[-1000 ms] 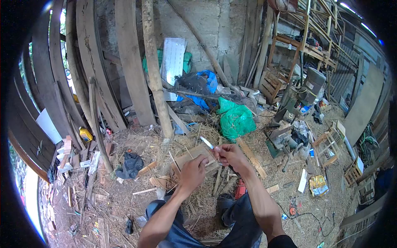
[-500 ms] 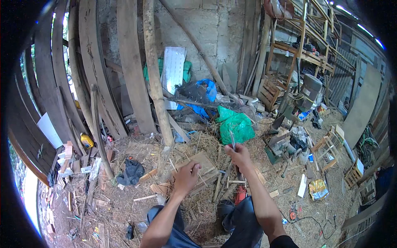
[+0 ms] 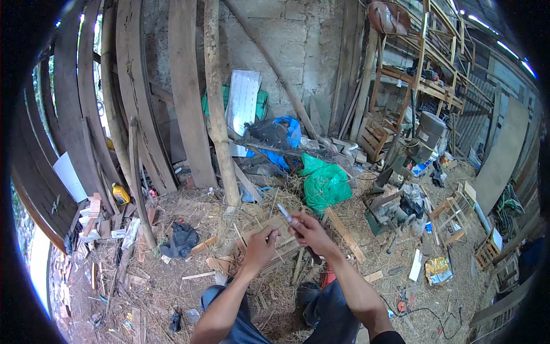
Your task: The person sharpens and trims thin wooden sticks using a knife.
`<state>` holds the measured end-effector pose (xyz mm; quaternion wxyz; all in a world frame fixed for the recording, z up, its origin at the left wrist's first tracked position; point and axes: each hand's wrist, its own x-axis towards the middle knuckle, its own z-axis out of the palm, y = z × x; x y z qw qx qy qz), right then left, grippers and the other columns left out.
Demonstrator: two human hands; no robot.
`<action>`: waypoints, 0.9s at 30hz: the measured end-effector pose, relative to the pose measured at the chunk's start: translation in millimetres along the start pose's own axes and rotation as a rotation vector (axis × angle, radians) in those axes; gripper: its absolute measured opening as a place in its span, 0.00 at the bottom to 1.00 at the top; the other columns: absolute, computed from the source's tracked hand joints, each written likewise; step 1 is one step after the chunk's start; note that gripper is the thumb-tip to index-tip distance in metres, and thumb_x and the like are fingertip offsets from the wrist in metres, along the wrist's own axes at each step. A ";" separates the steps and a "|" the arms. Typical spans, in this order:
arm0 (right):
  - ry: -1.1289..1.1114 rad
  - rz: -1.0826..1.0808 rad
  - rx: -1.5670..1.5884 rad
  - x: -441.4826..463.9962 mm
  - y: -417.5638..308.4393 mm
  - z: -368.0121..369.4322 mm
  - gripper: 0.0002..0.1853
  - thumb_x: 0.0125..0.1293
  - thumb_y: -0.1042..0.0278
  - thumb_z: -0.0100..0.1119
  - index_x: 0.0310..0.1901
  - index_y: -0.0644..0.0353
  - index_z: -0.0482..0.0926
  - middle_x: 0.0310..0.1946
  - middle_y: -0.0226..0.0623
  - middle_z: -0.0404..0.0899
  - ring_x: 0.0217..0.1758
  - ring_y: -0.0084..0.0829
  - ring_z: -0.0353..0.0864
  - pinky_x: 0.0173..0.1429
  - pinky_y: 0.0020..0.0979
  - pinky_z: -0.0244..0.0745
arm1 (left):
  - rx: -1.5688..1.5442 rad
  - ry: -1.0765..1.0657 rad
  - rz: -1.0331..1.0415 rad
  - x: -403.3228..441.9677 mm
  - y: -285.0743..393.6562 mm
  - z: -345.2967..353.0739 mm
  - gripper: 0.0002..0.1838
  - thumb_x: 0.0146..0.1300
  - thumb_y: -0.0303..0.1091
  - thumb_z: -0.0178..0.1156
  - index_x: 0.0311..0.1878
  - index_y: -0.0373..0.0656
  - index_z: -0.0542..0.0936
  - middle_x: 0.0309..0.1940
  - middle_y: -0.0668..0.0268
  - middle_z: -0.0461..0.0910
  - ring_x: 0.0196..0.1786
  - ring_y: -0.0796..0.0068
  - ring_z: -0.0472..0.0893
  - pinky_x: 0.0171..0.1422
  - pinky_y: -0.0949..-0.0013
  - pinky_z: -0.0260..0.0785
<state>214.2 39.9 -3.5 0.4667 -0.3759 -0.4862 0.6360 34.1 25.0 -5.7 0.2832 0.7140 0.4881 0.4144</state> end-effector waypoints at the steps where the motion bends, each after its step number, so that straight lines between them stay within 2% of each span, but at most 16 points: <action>1: -0.037 0.038 0.005 -3.5 3.8 3.9 0.12 0.72 0.64 0.46 0.53 0.58 0.71 0.27 0.24 0.70 0.18 0.13 0.56 0.20 0.18 0.52 | -0.018 0.011 -0.006 -1.6 2.2 0.0 0.10 0.66 0.35 0.52 0.42 0.41 0.78 0.32 0.54 0.81 0.38 0.50 0.80 0.40 0.58 0.70; 2: -0.145 0.012 -0.039 0.0 11.3 0.9 0.12 0.72 0.65 0.48 0.53 0.59 0.72 0.28 0.24 0.71 0.18 0.12 0.57 0.21 0.17 0.53 | -0.016 0.013 -0.007 -1.3 4.4 0.1 0.10 0.66 0.35 0.52 0.42 0.41 0.78 0.32 0.54 0.81 0.38 0.50 0.80 0.40 0.58 0.70; 3: -0.150 0.013 -0.036 0.8 6.9 3.5 0.12 0.72 0.65 0.48 0.53 0.59 0.72 0.28 0.24 0.71 0.18 0.12 0.57 0.21 0.17 0.53 | 0.030 0.028 0.011 -1.4 5.9 0.2 0.09 0.66 0.35 0.53 0.42 0.41 0.78 0.31 0.54 0.81 0.37 0.50 0.80 0.39 0.58 0.70; 5: 0.063 0.055 0.027 -1.4 -1.7 3.9 0.12 0.71 0.65 0.49 0.52 0.59 0.73 0.28 0.23 0.72 0.19 0.12 0.57 0.21 0.17 0.52 | 0.077 0.037 0.011 -5.5 3.5 -1.5 0.09 0.66 0.34 0.53 0.42 0.40 0.78 0.30 0.54 0.81 0.36 0.50 0.80 0.38 0.58 0.69; 8: 0.146 0.010 0.155 6.2 2.8 -23.3 0.13 0.71 0.63 0.50 0.52 0.59 0.73 0.26 0.23 0.71 0.18 0.12 0.57 0.20 0.17 0.52 | 0.012 0.049 0.042 -3.7 1.0 -5.9 0.08 0.65 0.33 0.54 0.42 0.39 0.78 0.28 0.54 0.81 0.30 0.53 0.80 0.34 0.60 0.69; 10: 0.236 0.002 0.260 7.2 -1.4 -28.4 0.15 0.71 0.61 0.50 0.54 0.58 0.73 0.24 0.23 0.70 0.17 0.12 0.56 0.20 0.17 0.51 | -0.031 0.057 -0.020 -1.6 0.5 -10.0 0.08 0.65 0.32 0.53 0.42 0.39 0.78 0.28 0.54 0.81 0.26 0.57 0.79 0.32 0.62 0.68; 15: 0.132 -0.012 0.118 -2.7 -12.5 2.1 0.15 0.72 0.61 0.48 0.54 0.57 0.73 0.24 0.24 0.69 0.17 0.12 0.56 0.20 0.17 0.51 | -0.046 0.064 0.034 0.8 -8.4 -0.7 0.10 0.66 0.33 0.52 0.44 0.40 0.78 0.26 0.55 0.80 0.23 0.63 0.77 0.31 0.65 0.67; 17: -0.018 -0.006 0.062 -0.6 -10.3 9.8 0.13 0.72 0.63 0.48 0.52 0.59 0.73 0.24 0.25 0.69 0.17 0.12 0.56 0.20 0.17 0.51 | -0.047 0.056 0.040 1.7 -4.4 1.5 0.10 0.66 0.34 0.52 0.44 0.40 0.79 0.26 0.56 0.80 0.23 0.64 0.77 0.31 0.65 0.67; 19: 0.014 -0.015 0.041 7.5 -5.2 2.6 0.13 0.72 0.64 0.48 0.51 0.61 0.73 0.24 0.25 0.70 0.17 0.12 0.56 0.20 0.17 0.51 | -0.046 0.030 0.021 -0.2 4.1 -0.9 0.10 0.66 0.34 0.53 0.43 0.41 0.79 0.25 0.56 0.80 0.23 0.64 0.77 0.31 0.65 0.67; 20: 0.104 -0.062 0.091 9.4 -5.6 -2.4 0.12 0.71 0.62 0.49 0.48 0.60 0.74 0.25 0.24 0.71 0.17 0.12 0.57 0.20 0.17 0.51 | -0.044 0.027 0.019 -3.1 1.2 -1.4 0.10 0.66 0.34 0.53 0.43 0.41 0.79 0.25 0.56 0.80 0.23 0.64 0.77 0.31 0.65 0.67; 22: 0.218 -0.127 0.162 8.4 -14.9 -10.9 0.10 0.71 0.61 0.50 0.42 0.59 0.74 0.26 0.24 0.72 0.18 0.12 0.59 0.20 0.16 0.52 | -0.090 -0.044 -0.005 -4.9 -2.9 -5.0 0.10 0.66 0.36 0.53 0.42 0.41 0.80 0.21 0.59 0.77 0.21 0.73 0.73 0.31 0.68 0.65; 26: 0.123 -0.028 0.156 -3.4 -17.5 6.4 0.09 0.70 0.62 0.52 0.40 0.59 0.74 0.25 0.25 0.72 0.18 0.14 0.59 0.21 0.19 0.54 | -0.052 -0.048 -0.017 -10.2 19.1 -19.4 0.10 0.66 0.35 0.54 0.41 0.41 0.80 0.20 0.58 0.76 0.21 0.73 0.73 0.30 0.67 0.65; 27: 0.121 -0.037 0.152 -7.8 -17.2 16.3 0.09 0.70 0.62 0.52 0.40 0.59 0.74 0.25 0.25 0.72 0.18 0.14 0.59 0.21 0.19 0.54 | -0.049 0.015 0.049 -9.8 21.9 -20.6 0.10 0.65 0.35 0.54 0.41 0.40 0.80 0.21 0.57 0.76 0.21 0.71 0.74 0.30 0.67 0.65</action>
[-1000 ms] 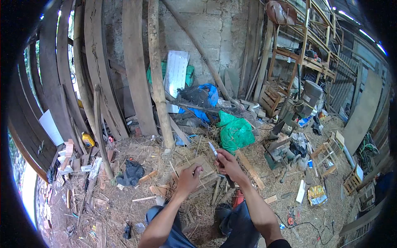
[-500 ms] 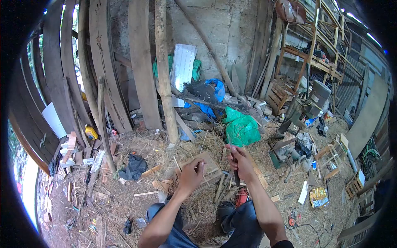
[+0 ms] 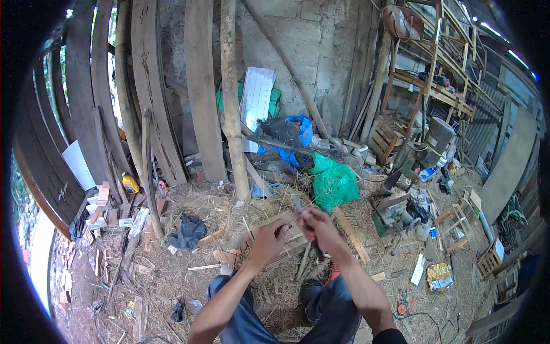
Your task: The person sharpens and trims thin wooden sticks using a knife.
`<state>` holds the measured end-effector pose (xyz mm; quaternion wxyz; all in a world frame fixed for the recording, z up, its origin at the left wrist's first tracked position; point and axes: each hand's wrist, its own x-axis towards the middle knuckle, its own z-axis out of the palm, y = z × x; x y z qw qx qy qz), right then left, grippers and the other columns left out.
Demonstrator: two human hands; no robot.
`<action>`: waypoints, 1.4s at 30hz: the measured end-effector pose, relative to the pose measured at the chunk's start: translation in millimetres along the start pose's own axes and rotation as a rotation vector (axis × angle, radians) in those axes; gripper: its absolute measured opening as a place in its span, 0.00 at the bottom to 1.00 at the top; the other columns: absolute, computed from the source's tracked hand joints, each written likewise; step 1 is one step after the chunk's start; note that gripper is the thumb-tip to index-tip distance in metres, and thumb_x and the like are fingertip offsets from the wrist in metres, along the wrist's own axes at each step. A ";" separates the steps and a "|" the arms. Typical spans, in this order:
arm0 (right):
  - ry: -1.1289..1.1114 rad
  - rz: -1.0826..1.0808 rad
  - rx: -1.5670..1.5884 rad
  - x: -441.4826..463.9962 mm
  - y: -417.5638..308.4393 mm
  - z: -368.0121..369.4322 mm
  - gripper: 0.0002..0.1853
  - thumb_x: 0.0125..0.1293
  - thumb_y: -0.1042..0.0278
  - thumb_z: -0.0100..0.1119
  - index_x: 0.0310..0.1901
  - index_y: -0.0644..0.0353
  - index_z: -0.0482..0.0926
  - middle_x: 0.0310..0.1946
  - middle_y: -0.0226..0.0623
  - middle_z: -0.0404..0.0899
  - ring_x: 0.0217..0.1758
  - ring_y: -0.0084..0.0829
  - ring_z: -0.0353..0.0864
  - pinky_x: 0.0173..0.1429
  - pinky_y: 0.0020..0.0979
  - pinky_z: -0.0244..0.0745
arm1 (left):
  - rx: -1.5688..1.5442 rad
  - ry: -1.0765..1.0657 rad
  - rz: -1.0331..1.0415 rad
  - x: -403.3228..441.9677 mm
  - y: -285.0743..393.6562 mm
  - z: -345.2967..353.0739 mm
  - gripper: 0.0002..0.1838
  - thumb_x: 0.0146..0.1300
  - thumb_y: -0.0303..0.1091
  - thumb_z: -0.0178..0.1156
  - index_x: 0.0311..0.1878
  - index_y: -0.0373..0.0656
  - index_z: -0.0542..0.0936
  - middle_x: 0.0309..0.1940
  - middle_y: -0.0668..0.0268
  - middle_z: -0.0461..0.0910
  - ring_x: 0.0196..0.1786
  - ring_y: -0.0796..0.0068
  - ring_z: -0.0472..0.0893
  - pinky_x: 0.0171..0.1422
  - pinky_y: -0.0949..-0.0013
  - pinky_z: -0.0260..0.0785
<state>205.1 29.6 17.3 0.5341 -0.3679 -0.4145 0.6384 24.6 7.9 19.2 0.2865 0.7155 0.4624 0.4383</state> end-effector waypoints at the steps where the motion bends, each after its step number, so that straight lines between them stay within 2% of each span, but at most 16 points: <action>1: -0.064 0.045 0.010 -9.2 2.4 9.8 0.09 0.70 0.62 0.52 0.40 0.60 0.74 0.25 0.25 0.72 0.17 0.14 0.59 0.21 0.19 0.54 | 0.005 0.059 0.062 -3.0 2.7 -1.4 0.10 0.65 0.34 0.54 0.41 0.40 0.80 0.21 0.56 0.76 0.22 0.70 0.74 0.31 0.66 0.66; 8: -0.127 0.116 -0.034 -29.8 -25.9 -2.9 0.12 0.70 0.62 0.52 0.40 0.64 0.76 0.23 0.22 0.71 0.16 0.13 0.56 0.19 0.19 0.50 | 0.018 0.079 0.105 -55.8 30.9 -22.7 0.08 0.64 0.31 0.56 0.42 0.38 0.80 0.26 0.51 0.79 0.26 0.58 0.78 0.31 0.64 0.67; 10: -0.116 0.161 -0.122 -36.9 -37.4 -4.5 0.11 0.70 0.62 0.53 0.40 0.63 0.76 0.23 0.22 0.71 0.15 0.12 0.56 0.19 0.18 0.50 | 0.067 0.034 0.069 -68.9 40.5 -30.2 0.08 0.64 0.26 0.54 0.42 0.35 0.79 0.32 0.50 0.80 0.36 0.51 0.81 0.39 0.62 0.71; 13: -0.099 0.173 -0.079 -46.5 -45.3 -3.0 0.11 0.69 0.63 0.53 0.40 0.63 0.76 0.23 0.22 0.72 0.15 0.12 0.56 0.19 0.18 0.50 | 0.042 0.062 0.083 -86.1 44.2 -32.1 0.07 0.64 0.26 0.54 0.41 0.34 0.79 0.33 0.50 0.80 0.38 0.49 0.80 0.40 0.60 0.71; 17: -0.058 0.102 -0.083 -64.0 -48.2 9.7 0.11 0.69 0.62 0.54 0.41 0.63 0.77 0.25 0.24 0.74 0.16 0.12 0.58 0.19 0.18 0.53 | 0.069 0.094 0.046 -98.1 55.3 -34.3 0.07 0.62 0.26 0.55 0.41 0.34 0.79 0.32 0.50 0.80 0.36 0.49 0.80 0.40 0.60 0.71; 19: -0.046 0.085 -0.040 -75.1 -33.6 25.3 0.11 0.69 0.62 0.54 0.41 0.63 0.77 0.26 0.25 0.75 0.17 0.13 0.59 0.20 0.19 0.53 | 0.103 0.216 0.158 -99.0 60.3 -31.4 0.07 0.61 0.25 0.57 0.41 0.35 0.80 0.30 0.49 0.80 0.32 0.53 0.81 0.37 0.63 0.71; 22: -0.034 0.095 0.016 -83.5 -12.7 39.8 0.12 0.68 0.61 0.55 0.42 0.63 0.76 0.27 0.27 0.75 0.18 0.15 0.59 0.20 0.20 0.54 | 0.084 0.223 0.130 -97.3 66.9 -28.5 0.07 0.61 0.24 0.55 0.40 0.34 0.79 0.30 0.48 0.79 0.32 0.49 0.80 0.36 0.61 0.70; 26: -0.116 0.146 -0.034 -88.3 -19.1 32.1 0.13 0.67 0.59 0.57 0.38 0.62 0.77 0.26 0.25 0.74 0.17 0.14 0.58 0.20 0.20 0.54 | 0.044 0.131 0.013 -109.4 68.8 -29.7 0.06 0.61 0.24 0.55 0.40 0.34 0.79 0.28 0.48 0.78 0.29 0.51 0.80 0.33 0.61 0.69; 28: -0.158 0.153 -0.105 -94.6 -35.0 36.8 0.12 0.67 0.60 0.58 0.35 0.62 0.77 0.23 0.24 0.72 0.16 0.13 0.58 0.20 0.19 0.53 | 0.058 0.272 0.265 -114.0 71.8 -23.5 0.07 0.61 0.24 0.55 0.41 0.35 0.79 0.25 0.48 0.77 0.24 0.53 0.78 0.30 0.62 0.68; 29: -0.108 0.160 -0.113 -97.6 -40.8 40.2 0.10 0.69 0.65 0.53 0.36 0.64 0.76 0.23 0.25 0.72 0.15 0.13 0.58 0.18 0.18 0.51 | 0.056 0.271 0.271 -116.0 72.2 -22.7 0.07 0.61 0.24 0.55 0.41 0.35 0.79 0.25 0.48 0.77 0.24 0.53 0.78 0.30 0.62 0.68; 32: -0.128 0.119 -0.201 -96.3 -41.3 36.0 0.11 0.66 0.63 0.58 0.32 0.62 0.77 0.22 0.24 0.72 0.16 0.13 0.58 0.18 0.19 0.52 | 0.057 0.188 0.146 -118.6 82.3 -27.1 0.07 0.62 0.24 0.55 0.42 0.36 0.79 0.23 0.48 0.76 0.21 0.54 0.75 0.28 0.63 0.66; 34: -0.122 0.105 -0.207 -89.4 -38.2 24.6 0.10 0.66 0.63 0.58 0.33 0.62 0.77 0.23 0.25 0.72 0.16 0.13 0.58 0.18 0.19 0.51 | 0.083 0.172 0.062 -121.5 84.5 -29.0 0.06 0.61 0.26 0.58 0.40 0.37 0.80 0.26 0.51 0.80 0.28 0.60 0.81 0.32 0.66 0.69; 36: -0.129 0.081 -0.221 -75.1 -44.4 7.8 0.09 0.66 0.64 0.58 0.34 0.62 0.77 0.24 0.25 0.73 0.15 0.14 0.58 0.17 0.20 0.51 | 0.083 0.151 0.021 -124.6 85.0 -37.1 0.06 0.61 0.27 0.58 0.40 0.37 0.80 0.26 0.52 0.79 0.27 0.64 0.80 0.32 0.66 0.69; 38: 0.092 -0.044 -0.094 -65.6 -52.5 -14.5 0.09 0.66 0.65 0.57 0.34 0.62 0.77 0.24 0.26 0.73 0.15 0.14 0.58 0.17 0.20 0.51 | 0.088 0.117 -0.027 -128.0 78.5 -47.3 0.06 0.62 0.27 0.58 0.40 0.37 0.80 0.25 0.52 0.79 0.26 0.67 0.79 0.31 0.67 0.68; 40: 0.136 -0.086 -0.089 -63.0 -67.8 -22.9 0.09 0.67 0.65 0.56 0.35 0.62 0.76 0.24 0.26 0.72 0.15 0.14 0.58 0.17 0.20 0.51 | 0.104 0.186 0.060 -128.0 65.6 -54.3 0.06 0.62 0.27 0.57 0.40 0.38 0.81 0.21 0.50 0.77 0.20 0.62 0.77 0.26 0.66 0.66; 42: 0.176 -0.139 -0.093 -61.3 -72.4 -18.8 0.09 0.68 0.64 0.55 0.36 0.61 0.76 0.23 0.26 0.72 0.16 0.14 0.58 0.18 0.20 0.51 | 0.063 0.207 0.029 -123.1 60.3 -56.3 0.06 0.62 0.27 0.58 0.40 0.39 0.81 0.21 0.51 0.77 0.20 0.64 0.77 0.27 0.67 0.67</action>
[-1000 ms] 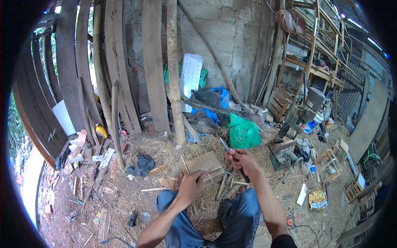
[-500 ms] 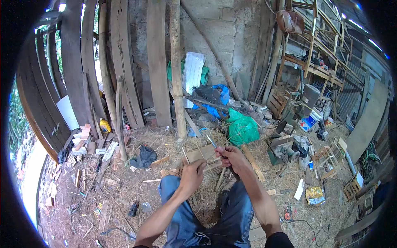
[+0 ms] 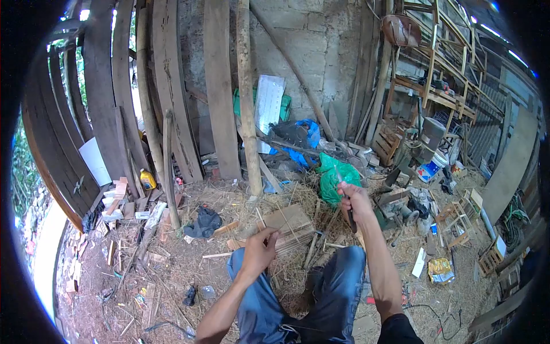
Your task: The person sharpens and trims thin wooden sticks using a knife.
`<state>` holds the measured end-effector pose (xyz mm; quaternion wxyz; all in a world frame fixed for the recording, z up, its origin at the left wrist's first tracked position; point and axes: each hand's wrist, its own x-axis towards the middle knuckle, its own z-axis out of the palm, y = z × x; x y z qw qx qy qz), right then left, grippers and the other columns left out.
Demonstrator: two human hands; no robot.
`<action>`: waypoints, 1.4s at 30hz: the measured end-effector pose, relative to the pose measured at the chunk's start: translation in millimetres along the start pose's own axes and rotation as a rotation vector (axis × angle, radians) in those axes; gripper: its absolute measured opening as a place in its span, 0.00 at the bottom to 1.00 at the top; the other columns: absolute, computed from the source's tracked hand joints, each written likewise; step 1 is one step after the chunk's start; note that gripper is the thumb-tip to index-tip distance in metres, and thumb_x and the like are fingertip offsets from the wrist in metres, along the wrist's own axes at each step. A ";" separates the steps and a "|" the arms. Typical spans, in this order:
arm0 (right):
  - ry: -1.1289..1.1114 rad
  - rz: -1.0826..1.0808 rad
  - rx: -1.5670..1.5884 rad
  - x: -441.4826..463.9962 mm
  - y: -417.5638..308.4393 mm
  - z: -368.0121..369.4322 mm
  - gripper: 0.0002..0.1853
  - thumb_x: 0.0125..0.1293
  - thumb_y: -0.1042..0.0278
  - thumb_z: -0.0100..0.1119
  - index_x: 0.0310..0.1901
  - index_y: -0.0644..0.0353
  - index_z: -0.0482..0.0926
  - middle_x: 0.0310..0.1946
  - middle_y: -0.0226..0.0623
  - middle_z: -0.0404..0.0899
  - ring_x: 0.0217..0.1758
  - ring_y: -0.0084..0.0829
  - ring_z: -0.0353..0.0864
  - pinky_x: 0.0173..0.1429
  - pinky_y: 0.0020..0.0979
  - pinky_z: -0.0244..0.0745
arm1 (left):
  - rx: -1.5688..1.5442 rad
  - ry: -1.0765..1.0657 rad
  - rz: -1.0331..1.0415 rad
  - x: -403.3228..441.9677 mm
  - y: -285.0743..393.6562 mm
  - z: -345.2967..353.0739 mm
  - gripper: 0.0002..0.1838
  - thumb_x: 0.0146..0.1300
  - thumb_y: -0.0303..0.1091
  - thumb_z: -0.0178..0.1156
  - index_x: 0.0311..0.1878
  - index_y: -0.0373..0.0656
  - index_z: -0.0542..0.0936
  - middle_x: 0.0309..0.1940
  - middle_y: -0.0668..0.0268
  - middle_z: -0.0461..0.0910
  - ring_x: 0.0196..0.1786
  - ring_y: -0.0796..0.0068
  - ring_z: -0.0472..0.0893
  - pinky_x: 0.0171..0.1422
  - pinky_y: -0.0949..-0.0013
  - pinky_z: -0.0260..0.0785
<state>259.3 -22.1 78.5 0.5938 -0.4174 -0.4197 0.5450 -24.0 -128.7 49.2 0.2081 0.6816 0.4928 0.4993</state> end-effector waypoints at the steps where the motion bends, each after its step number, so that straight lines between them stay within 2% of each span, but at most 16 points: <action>1: -0.072 0.004 -0.019 -3.9 3.5 8.0 0.09 0.68 0.63 0.54 0.37 0.61 0.76 0.24 0.27 0.72 0.16 0.15 0.59 0.18 0.20 0.51 | -0.041 0.025 -0.039 3.0 -2.7 1.8 0.06 0.62 0.28 0.58 0.40 0.39 0.81 0.21 0.52 0.78 0.21 0.67 0.78 0.27 0.68 0.68; 7: -0.187 0.122 -0.018 -40.9 36.5 62.7 0.11 0.70 0.61 0.52 0.41 0.61 0.75 0.23 0.28 0.73 0.14 0.16 0.59 0.18 0.20 0.52 | -0.135 -0.067 -0.054 31.3 -7.7 22.2 0.08 0.64 0.31 0.58 0.43 0.39 0.80 0.21 0.59 0.79 0.23 0.74 0.77 0.30 0.69 0.68; 10: -0.273 0.068 0.001 -26.1 35.4 58.7 0.12 0.69 0.61 0.53 0.42 0.61 0.75 0.22 0.27 0.73 0.13 0.15 0.58 0.17 0.20 0.51 | -0.162 -0.125 -0.060 34.5 -11.1 32.0 0.09 0.64 0.31 0.58 0.44 0.39 0.80 0.21 0.62 0.78 0.25 0.77 0.77 0.31 0.70 0.68; 12: -0.182 -0.106 -0.009 -17.9 25.1 43.7 0.11 0.69 0.60 0.53 0.41 0.61 0.75 0.21 0.27 0.72 0.13 0.14 0.58 0.16 0.20 0.51 | -0.173 -0.175 -0.106 22.7 -11.2 27.2 0.09 0.65 0.32 0.57 0.44 0.39 0.80 0.21 0.62 0.78 0.25 0.77 0.77 0.32 0.71 0.68; 14: -0.151 -0.063 0.017 -20.6 16.8 34.9 0.11 0.69 0.61 0.53 0.39 0.61 0.75 0.21 0.26 0.72 0.12 0.13 0.58 0.16 0.19 0.51 | -0.189 -0.219 -0.134 20.8 -9.4 25.8 0.09 0.65 0.32 0.57 0.43 0.39 0.80 0.21 0.63 0.79 0.25 0.78 0.77 0.32 0.72 0.68; 18: -0.156 0.026 -0.033 -41.1 34.1 54.7 0.11 0.70 0.62 0.52 0.44 0.62 0.73 0.21 0.27 0.71 0.14 0.14 0.57 0.17 0.19 0.50 | -0.163 -0.195 -0.106 23.0 -3.0 34.4 0.08 0.65 0.32 0.56 0.43 0.39 0.80 0.19 0.63 0.78 0.23 0.77 0.75 0.30 0.71 0.67; 20: -0.349 0.132 0.029 -55.4 57.9 63.8 0.10 0.69 0.63 0.53 0.44 0.61 0.73 0.21 0.26 0.71 0.14 0.14 0.56 0.17 0.20 0.49 | -0.156 -0.163 -0.097 28.9 9.6 37.0 0.08 0.65 0.31 0.55 0.42 0.39 0.80 0.19 0.63 0.78 0.22 0.76 0.74 0.29 0.70 0.66; 23: -0.389 0.212 0.074 -53.0 41.2 58.0 0.09 0.68 0.62 0.56 0.40 0.59 0.75 0.23 0.26 0.73 0.16 0.14 0.59 0.19 0.18 0.50 | -0.053 -0.171 -0.149 28.0 24.7 33.5 0.08 0.66 0.31 0.55 0.41 0.38 0.80 0.21 0.63 0.78 0.24 0.79 0.75 0.29 0.72 0.66; 26: -0.430 0.220 0.015 -44.2 34.2 53.3 0.09 0.68 0.62 0.55 0.39 0.59 0.76 0.23 0.25 0.72 0.16 0.14 0.59 0.18 0.19 0.51 | -0.052 -0.129 0.024 24.8 11.5 36.0 0.08 0.65 0.32 0.56 0.40 0.38 0.80 0.20 0.63 0.77 0.22 0.78 0.74 0.27 0.70 0.66; 28: -0.394 0.205 -0.053 -34.7 27.4 50.0 0.10 0.68 0.62 0.56 0.36 0.60 0.76 0.22 0.25 0.71 0.16 0.14 0.60 0.18 0.21 0.52 | -0.067 -0.201 -0.048 23.3 9.0 32.6 0.08 0.65 0.32 0.56 0.39 0.38 0.80 0.19 0.64 0.76 0.22 0.78 0.74 0.28 0.70 0.66; 30: -0.182 0.148 -0.205 -22.1 27.7 39.4 0.11 0.68 0.62 0.55 0.34 0.61 0.77 0.21 0.24 0.70 0.15 0.14 0.59 0.18 0.21 0.52 | -0.076 -0.215 -0.033 22.1 8.5 26.6 0.07 0.65 0.30 0.55 0.39 0.38 0.80 0.19 0.62 0.76 0.21 0.77 0.72 0.28 0.70 0.65; 31: -0.103 0.102 -0.135 -12.2 28.8 30.6 0.11 0.68 0.62 0.56 0.33 0.61 0.77 0.20 0.23 0.70 0.15 0.13 0.59 0.17 0.20 0.51 | -0.082 -0.228 -0.025 20.7 6.2 24.6 0.07 0.65 0.29 0.55 0.40 0.38 0.80 0.19 0.60 0.76 0.20 0.75 0.71 0.27 0.71 0.64; 35: -0.174 0.085 0.023 8.4 15.0 5.2 0.09 0.68 0.62 0.55 0.37 0.58 0.75 0.22 0.22 0.70 0.16 0.12 0.60 0.18 0.18 0.50 | -0.249 -0.283 -0.131 25.6 -9.7 24.7 0.07 0.66 0.29 0.54 0.40 0.38 0.80 0.17 0.66 0.73 0.20 0.81 0.69 0.26 0.73 0.62; 39: -0.157 0.103 -0.038 -13.4 32.5 49.4 0.09 0.69 0.62 0.54 0.39 0.59 0.75 0.23 0.22 0.71 0.17 0.12 0.61 0.19 0.18 0.50 | -0.347 -0.280 -0.201 45.3 -16.4 48.8 0.09 0.69 0.32 0.52 0.39 0.38 0.79 0.19 0.71 0.71 0.22 0.85 0.68 0.27 0.75 0.61; 41: -0.366 0.121 -0.047 -23.6 48.8 63.0 0.08 0.69 0.63 0.54 0.38 0.59 0.75 0.23 0.21 0.71 0.18 0.12 0.61 0.20 0.17 0.52 | -0.408 -0.274 -0.239 53.0 -16.3 54.5 0.10 0.69 0.33 0.52 0.39 0.38 0.79 0.20 0.71 0.72 0.22 0.84 0.68 0.27 0.75 0.61; 42: -0.365 0.122 -0.047 -22.2 47.6 61.8 0.08 0.69 0.63 0.54 0.38 0.59 0.75 0.23 0.21 0.71 0.18 0.12 0.61 0.20 0.17 0.52 | -0.465 -0.271 -0.250 56.1 -17.4 55.2 0.10 0.69 0.34 0.51 0.39 0.38 0.79 0.20 0.71 0.72 0.23 0.85 0.68 0.28 0.76 0.61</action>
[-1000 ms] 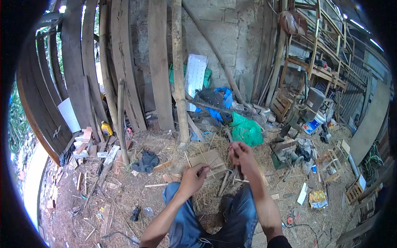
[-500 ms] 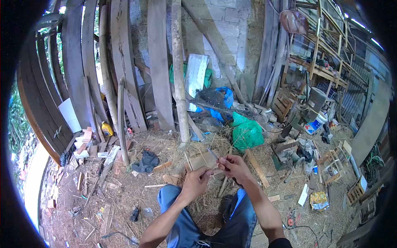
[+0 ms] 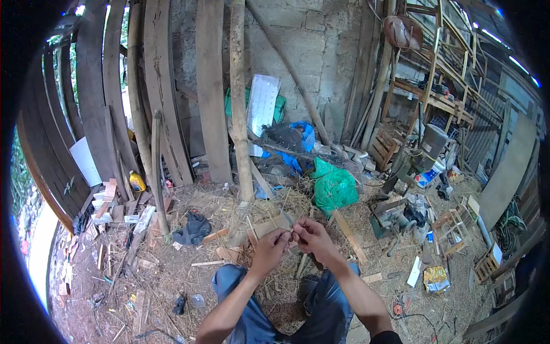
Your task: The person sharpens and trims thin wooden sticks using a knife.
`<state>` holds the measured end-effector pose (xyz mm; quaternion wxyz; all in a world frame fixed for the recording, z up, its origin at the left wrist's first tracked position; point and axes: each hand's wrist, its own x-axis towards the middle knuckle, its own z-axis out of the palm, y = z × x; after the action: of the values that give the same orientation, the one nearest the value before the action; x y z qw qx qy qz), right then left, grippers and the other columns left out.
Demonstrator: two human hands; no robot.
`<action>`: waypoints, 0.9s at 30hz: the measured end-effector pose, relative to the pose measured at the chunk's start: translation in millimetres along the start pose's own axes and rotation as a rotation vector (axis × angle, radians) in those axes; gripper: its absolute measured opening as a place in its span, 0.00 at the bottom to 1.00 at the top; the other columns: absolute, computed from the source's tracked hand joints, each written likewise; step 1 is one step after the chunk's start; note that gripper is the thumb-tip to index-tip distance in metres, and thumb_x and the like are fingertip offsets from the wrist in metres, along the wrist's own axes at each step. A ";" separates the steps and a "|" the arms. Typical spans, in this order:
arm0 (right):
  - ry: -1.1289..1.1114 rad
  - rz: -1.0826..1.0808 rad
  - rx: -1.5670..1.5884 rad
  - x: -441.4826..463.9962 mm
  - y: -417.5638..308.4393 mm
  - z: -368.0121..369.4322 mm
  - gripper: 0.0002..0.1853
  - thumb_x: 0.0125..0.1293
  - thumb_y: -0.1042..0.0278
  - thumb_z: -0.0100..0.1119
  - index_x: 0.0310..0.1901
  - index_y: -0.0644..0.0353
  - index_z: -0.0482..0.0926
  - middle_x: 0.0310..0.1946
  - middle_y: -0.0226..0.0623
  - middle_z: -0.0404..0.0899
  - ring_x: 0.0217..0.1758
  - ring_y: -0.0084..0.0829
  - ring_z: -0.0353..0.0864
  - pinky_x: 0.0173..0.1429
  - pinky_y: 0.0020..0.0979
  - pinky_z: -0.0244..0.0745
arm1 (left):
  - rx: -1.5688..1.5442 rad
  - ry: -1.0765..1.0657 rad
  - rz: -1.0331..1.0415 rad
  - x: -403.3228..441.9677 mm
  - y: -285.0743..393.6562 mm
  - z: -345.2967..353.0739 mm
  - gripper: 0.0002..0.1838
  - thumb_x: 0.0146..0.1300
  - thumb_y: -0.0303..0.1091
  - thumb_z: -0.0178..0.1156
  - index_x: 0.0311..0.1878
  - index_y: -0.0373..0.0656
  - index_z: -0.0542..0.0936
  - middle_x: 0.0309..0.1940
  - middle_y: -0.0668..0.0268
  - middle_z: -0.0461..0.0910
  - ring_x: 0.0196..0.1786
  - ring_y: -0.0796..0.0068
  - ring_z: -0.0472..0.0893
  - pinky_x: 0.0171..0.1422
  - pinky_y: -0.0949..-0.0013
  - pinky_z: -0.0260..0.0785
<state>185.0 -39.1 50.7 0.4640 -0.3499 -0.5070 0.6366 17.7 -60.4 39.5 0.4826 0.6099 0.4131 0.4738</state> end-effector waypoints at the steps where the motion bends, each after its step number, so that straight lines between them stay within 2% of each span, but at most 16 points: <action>1: -0.007 0.015 -0.040 -0.8 0.0 -2.4 0.09 0.69 0.63 0.54 0.38 0.59 0.75 0.23 0.21 0.71 0.18 0.12 0.61 0.20 0.18 0.52 | -0.058 -0.002 -0.011 -0.6 -2.2 0.0 0.11 0.69 0.35 0.51 0.39 0.38 0.78 0.21 0.71 0.72 0.24 0.85 0.68 0.29 0.76 0.61; 2: -0.016 0.028 -0.082 -0.1 -1.1 -6.0 0.09 0.69 0.63 0.54 0.38 0.59 0.75 0.23 0.21 0.71 0.18 0.12 0.61 0.20 0.18 0.53 | -0.057 0.000 -0.018 -2.7 -2.8 0.3 0.11 0.69 0.35 0.51 0.39 0.38 0.78 0.21 0.71 0.72 0.24 0.85 0.68 0.29 0.76 0.61; 4: -0.015 0.067 -0.062 3.3 -8.7 -20.0 0.10 0.69 0.62 0.54 0.39 0.61 0.76 0.22 0.21 0.70 0.18 0.12 0.61 0.20 0.19 0.53 | 0.194 -0.019 0.060 -6.6 -0.5 -0.2 0.11 0.69 0.35 0.51 0.39 0.38 0.78 0.21 0.71 0.72 0.25 0.84 0.69 0.30 0.75 0.62; 11: -0.001 0.117 -0.054 8.4 -13.8 -51.1 0.12 0.69 0.61 0.53 0.40 0.63 0.76 0.20 0.20 0.68 0.16 0.12 0.58 0.19 0.20 0.50 | 0.234 -0.040 0.061 -14.3 -4.4 10.0 0.10 0.69 0.35 0.52 0.41 0.39 0.79 0.22 0.70 0.73 0.25 0.83 0.69 0.31 0.75 0.63; 13: 0.328 0.007 -0.113 16.3 -10.7 -76.3 0.11 0.69 0.61 0.54 0.40 0.62 0.76 0.19 0.21 0.67 0.15 0.12 0.57 0.18 0.20 0.49 | 0.204 0.001 0.136 -20.7 -7.7 12.5 0.11 0.69 0.36 0.52 0.40 0.39 0.79 0.22 0.70 0.73 0.26 0.83 0.69 0.32 0.75 0.63; 14: 0.331 0.005 -0.103 14.7 -16.8 -93.3 0.11 0.69 0.61 0.54 0.40 0.62 0.76 0.19 0.21 0.67 0.15 0.12 0.57 0.18 0.20 0.49 | 0.212 -0.004 0.135 -23.0 -9.0 10.7 0.11 0.69 0.36 0.52 0.40 0.39 0.79 0.22 0.70 0.73 0.26 0.83 0.69 0.32 0.75 0.63; 16: 0.261 -0.032 0.080 10.9 -31.4 -120.2 0.09 0.69 0.62 0.54 0.39 0.59 0.76 0.20 0.22 0.69 0.15 0.13 0.58 0.17 0.19 0.48 | 0.134 -0.119 -0.105 -26.7 -10.0 4.1 0.11 0.70 0.36 0.51 0.41 0.39 0.78 0.22 0.71 0.72 0.27 0.83 0.68 0.33 0.75 0.62; 19: 0.223 -0.092 0.199 12.6 -32.1 -117.5 0.08 0.69 0.62 0.54 0.39 0.58 0.76 0.21 0.23 0.70 0.15 0.13 0.59 0.16 0.19 0.49 | 0.111 -0.157 -0.179 -13.7 -2.6 13.7 0.12 0.71 0.37 0.50 0.42 0.38 0.77 0.22 0.72 0.72 0.27 0.84 0.68 0.34 0.75 0.62; 22: 0.182 -0.053 0.057 6.6 -34.4 -96.3 0.08 0.69 0.63 0.54 0.39 0.58 0.75 0.23 0.24 0.71 0.15 0.13 0.59 0.17 0.18 0.50 | 0.102 -0.152 -0.128 0.3 -10.7 26.7 0.14 0.72 0.39 0.48 0.42 0.38 0.77 0.23 0.73 0.72 0.27 0.84 0.67 0.33 0.75 0.62; 24: 0.025 0.023 0.016 8.4 -10.7 -82.8 0.08 0.69 0.63 0.53 0.40 0.59 0.73 0.21 0.25 0.71 0.15 0.12 0.59 0.17 0.18 0.49 | 0.120 -0.134 -0.101 12.0 -12.2 34.0 0.14 0.72 0.39 0.48 0.41 0.38 0.77 0.23 0.72 0.72 0.27 0.84 0.67 0.33 0.75 0.62; 25: 0.027 0.027 0.018 7.1 -3.5 -73.4 0.08 0.69 0.63 0.53 0.40 0.59 0.73 0.21 0.25 0.71 0.15 0.12 0.59 0.17 0.18 0.49 | 0.134 -0.123 -0.070 17.0 -13.3 36.8 0.14 0.72 0.39 0.47 0.41 0.39 0.76 0.23 0.71 0.72 0.27 0.83 0.68 0.33 0.74 0.62; 27: -0.152 0.078 0.006 5.0 2.2 -61.3 0.09 0.69 0.63 0.54 0.40 0.60 0.74 0.22 0.25 0.72 0.16 0.13 0.60 0.17 0.19 0.50 | 0.204 -0.096 -0.056 23.5 -18.2 38.0 0.13 0.72 0.39 0.48 0.41 0.39 0.76 0.22 0.70 0.71 0.27 0.83 0.68 0.33 0.73 0.62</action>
<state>239.0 -14.9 33.9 0.4001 -0.3187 -0.5249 0.6803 58.9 -41.8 22.6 0.4502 0.6662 0.4525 0.3856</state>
